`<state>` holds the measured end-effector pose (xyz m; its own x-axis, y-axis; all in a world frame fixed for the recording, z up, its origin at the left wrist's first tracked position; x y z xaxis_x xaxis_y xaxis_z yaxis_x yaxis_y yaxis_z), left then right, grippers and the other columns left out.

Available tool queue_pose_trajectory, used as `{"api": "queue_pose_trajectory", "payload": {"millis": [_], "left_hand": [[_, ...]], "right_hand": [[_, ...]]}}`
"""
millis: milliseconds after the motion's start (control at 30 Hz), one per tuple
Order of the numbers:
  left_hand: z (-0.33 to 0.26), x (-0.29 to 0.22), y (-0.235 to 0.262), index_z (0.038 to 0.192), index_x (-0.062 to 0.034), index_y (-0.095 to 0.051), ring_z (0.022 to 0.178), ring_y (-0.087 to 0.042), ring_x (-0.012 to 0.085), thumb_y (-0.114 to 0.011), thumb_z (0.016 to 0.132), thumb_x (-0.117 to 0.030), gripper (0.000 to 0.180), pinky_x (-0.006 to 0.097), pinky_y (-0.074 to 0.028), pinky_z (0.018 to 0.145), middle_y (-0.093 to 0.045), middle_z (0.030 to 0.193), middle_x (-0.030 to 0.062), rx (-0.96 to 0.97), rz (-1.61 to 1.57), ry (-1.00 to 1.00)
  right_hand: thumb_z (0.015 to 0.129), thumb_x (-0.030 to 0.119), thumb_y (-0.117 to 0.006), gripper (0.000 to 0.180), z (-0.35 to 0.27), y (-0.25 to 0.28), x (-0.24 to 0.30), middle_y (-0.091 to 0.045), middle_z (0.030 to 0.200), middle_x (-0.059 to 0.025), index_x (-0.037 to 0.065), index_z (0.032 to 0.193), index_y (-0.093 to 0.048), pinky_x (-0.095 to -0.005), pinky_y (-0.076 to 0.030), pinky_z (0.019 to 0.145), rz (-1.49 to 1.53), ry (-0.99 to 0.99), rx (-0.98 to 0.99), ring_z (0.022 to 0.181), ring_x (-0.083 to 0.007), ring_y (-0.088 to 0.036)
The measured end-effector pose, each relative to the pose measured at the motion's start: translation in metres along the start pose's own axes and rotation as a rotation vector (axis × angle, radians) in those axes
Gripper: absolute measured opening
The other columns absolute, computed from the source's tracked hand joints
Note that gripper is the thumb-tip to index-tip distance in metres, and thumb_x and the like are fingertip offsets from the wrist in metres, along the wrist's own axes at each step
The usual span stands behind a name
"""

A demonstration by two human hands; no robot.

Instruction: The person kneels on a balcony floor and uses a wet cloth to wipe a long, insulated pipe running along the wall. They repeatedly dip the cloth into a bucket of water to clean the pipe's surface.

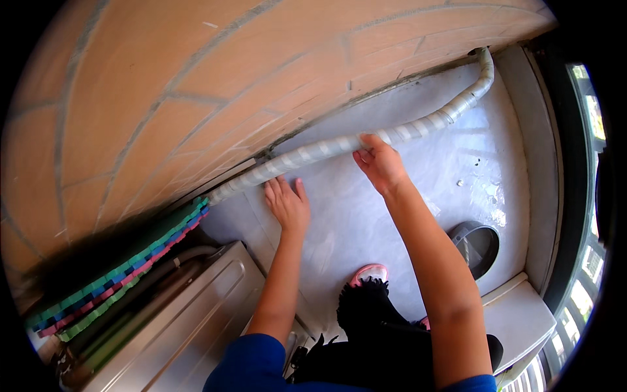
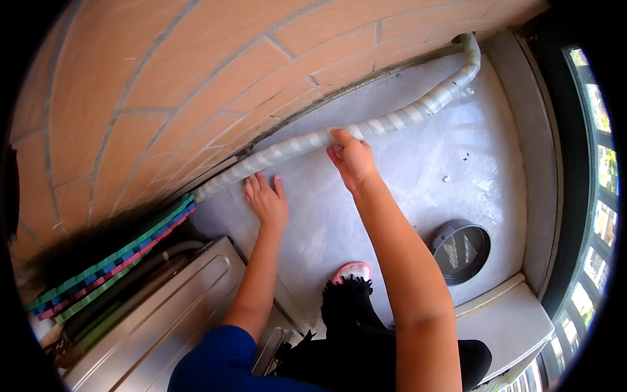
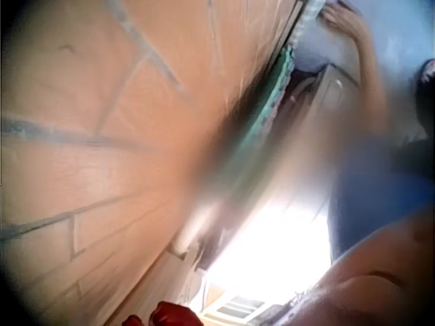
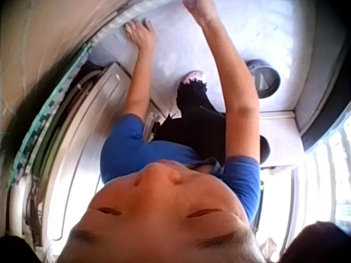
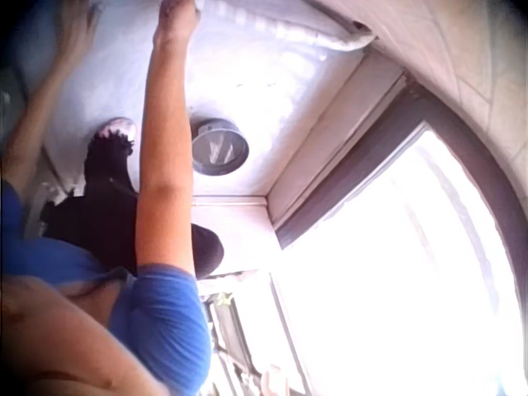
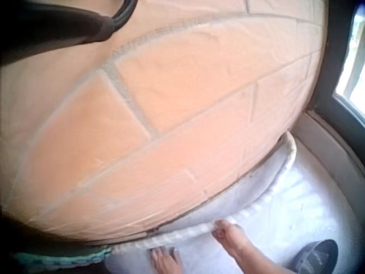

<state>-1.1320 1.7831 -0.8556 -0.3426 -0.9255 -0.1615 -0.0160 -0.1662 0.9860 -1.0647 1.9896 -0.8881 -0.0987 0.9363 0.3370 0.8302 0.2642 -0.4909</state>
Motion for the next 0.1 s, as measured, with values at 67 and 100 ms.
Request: {"api": "queue_pose_trajectory", "payload": {"millis": [67, 100], "left_hand": [[0.008, 0.017, 0.003, 0.12, 0.0039, -0.041, 0.118, -0.031, 0.0383, -0.051, 0.081, -0.031, 0.053, 0.044, -0.025, 0.097, -0.038, 0.126, 0.0206, 0.056, 0.06, 0.235], [0.011, 0.023, 0.003, 0.119, 0.005, -0.041, 0.12, -0.028, 0.0353, -0.052, 0.08, -0.037, 0.058, 0.045, -0.025, 0.097, -0.038, 0.127, 0.0208, 0.112, 0.069, 0.305]], "right_hand": [[0.079, 0.015, -0.058, 0.031, -0.002, -0.001, 0.002, -0.049, 0.096, -0.0054, 0.001, 0.103, -0.044, -0.0302, -0.04, 0.086, -0.016, -0.011, 0.007, 0.083, -0.0142, -0.047], [0.078, 0.016, -0.059, 0.039, -0.004, -0.003, 0.003, -0.048, 0.095, -0.0058, -0.002, 0.106, -0.04, -0.0297, -0.042, 0.084, -0.026, -0.013, 0.006, 0.08, -0.0125, -0.046]]}}
Point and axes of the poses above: each hand's wrist, its own z-axis towards the middle knuckle, its own y-axis out of the back of the hand, x = y × z, the point moved 8 cm from there along z, towards the middle knuckle
